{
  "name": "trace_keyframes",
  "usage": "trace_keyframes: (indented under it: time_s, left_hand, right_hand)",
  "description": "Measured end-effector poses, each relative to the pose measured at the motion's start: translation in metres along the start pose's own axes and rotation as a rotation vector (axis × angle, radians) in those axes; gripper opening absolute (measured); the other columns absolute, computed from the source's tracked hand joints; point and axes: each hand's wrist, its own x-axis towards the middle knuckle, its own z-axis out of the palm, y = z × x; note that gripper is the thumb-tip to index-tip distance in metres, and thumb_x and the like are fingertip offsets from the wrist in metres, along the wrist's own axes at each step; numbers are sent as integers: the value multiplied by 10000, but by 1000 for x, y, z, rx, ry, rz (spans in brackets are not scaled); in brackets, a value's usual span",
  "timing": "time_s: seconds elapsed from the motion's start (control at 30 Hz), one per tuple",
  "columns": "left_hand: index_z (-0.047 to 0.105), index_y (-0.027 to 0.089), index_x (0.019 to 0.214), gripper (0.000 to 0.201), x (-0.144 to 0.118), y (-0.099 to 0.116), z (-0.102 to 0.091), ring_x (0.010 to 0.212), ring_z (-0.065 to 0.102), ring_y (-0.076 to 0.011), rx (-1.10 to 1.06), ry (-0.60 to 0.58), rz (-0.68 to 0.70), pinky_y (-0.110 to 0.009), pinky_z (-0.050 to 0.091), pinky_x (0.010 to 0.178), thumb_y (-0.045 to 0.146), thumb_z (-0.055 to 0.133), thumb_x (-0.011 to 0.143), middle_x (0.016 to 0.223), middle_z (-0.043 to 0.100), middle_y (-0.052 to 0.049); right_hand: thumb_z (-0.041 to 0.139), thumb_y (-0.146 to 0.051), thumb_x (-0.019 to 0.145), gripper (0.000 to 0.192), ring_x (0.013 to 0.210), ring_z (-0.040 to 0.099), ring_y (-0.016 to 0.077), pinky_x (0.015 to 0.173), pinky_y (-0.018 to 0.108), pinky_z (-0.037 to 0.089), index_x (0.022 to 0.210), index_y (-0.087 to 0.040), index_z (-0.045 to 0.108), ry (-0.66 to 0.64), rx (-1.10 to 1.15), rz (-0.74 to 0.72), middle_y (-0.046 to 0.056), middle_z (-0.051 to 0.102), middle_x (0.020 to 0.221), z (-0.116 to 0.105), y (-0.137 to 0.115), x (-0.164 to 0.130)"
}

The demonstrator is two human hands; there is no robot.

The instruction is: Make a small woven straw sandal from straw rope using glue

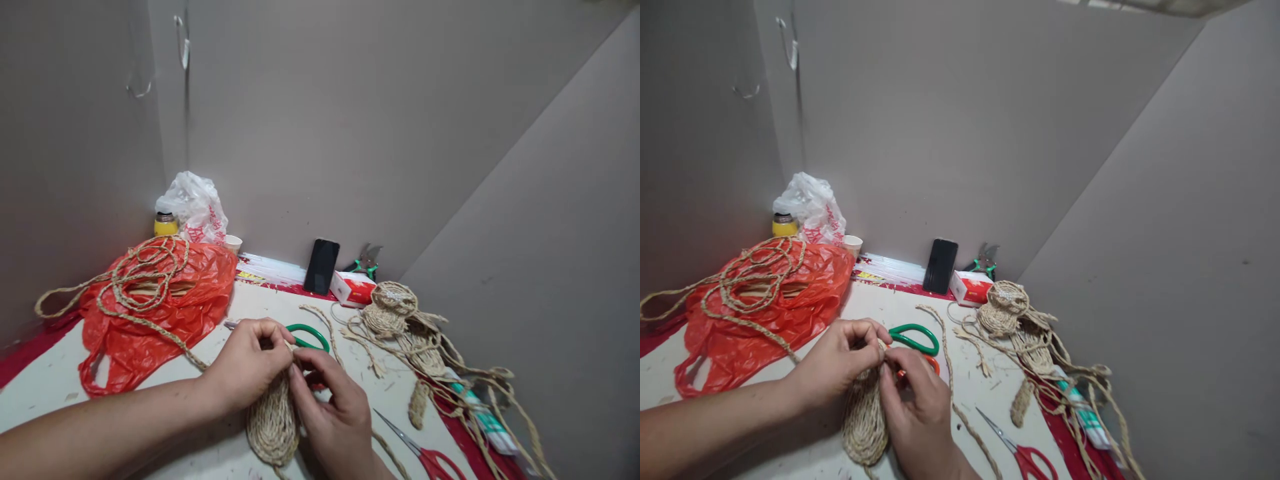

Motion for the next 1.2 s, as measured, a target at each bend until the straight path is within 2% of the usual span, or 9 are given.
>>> trace_keyframes:
  time_s: [0.17, 0.27, 0.33, 0.47, 0.57, 0.7, 0.8, 0.9, 1.2]
  left_hand:
    - [465, 175, 503, 163, 2, -6, 1, 696, 524, -134, 5, 19, 11, -237, 385, 681, 156, 547, 642, 710, 592, -10]
    - [512, 171, 563, 119, 4, -10, 1, 668, 510, -137, 33, -12, -25, -247, 380, 661, 203, 528, 676, 661, 578, 4]
    - [564, 160, 611, 145, 6, -11, -2, 667, 512, -143, 50, -39, -44, -257, 380, 663, 240, 500, 714, 643, 576, 6]
    - [624, 142, 709, 193, 11, -3, -10, 754, 559, -164, -77, -71, -80, -274, 400, 720, 277, 492, 752, 741, 631, -25]
    - [626, 142, 846, 182, 13, 5, -14, 803, 585, -167, -236, -95, -171, -276, 407, 745, 263, 542, 738, 834, 657, -46]
    - [603, 161, 983, 291, 15, 5, -16, 738, 569, -133, -324, -129, -250, -254, 396, 698, 211, 582, 697, 820, 643, -32]
    - [582, 177, 1062, 430, 16, 0, -16, 604, 492, -89, -303, -201, -273, -226, 349, 592, 128, 588, 634, 742, 603, 9]
    - [541, 190, 1124, 580, 16, -5, -14, 599, 491, -84, -262, -254, -243, -223, 335, 571, 58, 586, 561, 772, 607, 16]
    - [567, 155, 1054, 536, 14, -8, -7, 585, 522, -86, -229, -131, -166, -216, 358, 563, 45, 573, 529, 775, 642, 6]
  right_hand:
    - [570, -67, 810, 279, 846, 659, 202, 747, 318, 528, 1018, -243, 625, -105, -159, -172, 58, 702, 944, -4, 5, -1]
    - [573, -56, 806, 287, 866, 663, 202, 791, 332, 522, 1017, -240, 637, -119, -179, -203, 53, 712, 947, -5, 7, 1]
    - [583, -86, 808, 233, 842, 668, 206, 768, 331, 529, 969, -234, 663, -86, -136, -137, 53, 718, 923, -4, 8, 2]
    - [629, -214, 800, 81, 722, 667, 201, 661, 303, 536, 831, -206, 703, 38, 40, 164, 55, 725, 814, -3, 7, 7]
    - [674, -284, 761, 105, 662, 646, 189, 633, 293, 524, 766, -184, 703, 108, 151, 346, 45, 714, 735, -3, 6, 11]
    - [708, -336, 719, 167, 647, 626, 190, 626, 303, 515, 724, -170, 693, 176, 205, 451, 36, 694, 687, -4, 8, 15]
    - [717, -344, 704, 176, 660, 626, 192, 632, 304, 516, 718, -170, 690, 213, 202, 459, 36, 693, 695, -4, 10, 16]
    - [714, -338, 704, 166, 671, 634, 195, 650, 313, 524, 716, -174, 695, 224, 178, 450, 38, 697, 697, -4, 10, 17]
    - [684, -258, 732, 79, 777, 673, 219, 729, 352, 552, 743, -188, 719, 245, 136, 276, 72, 730, 814, -5, 4, 17]
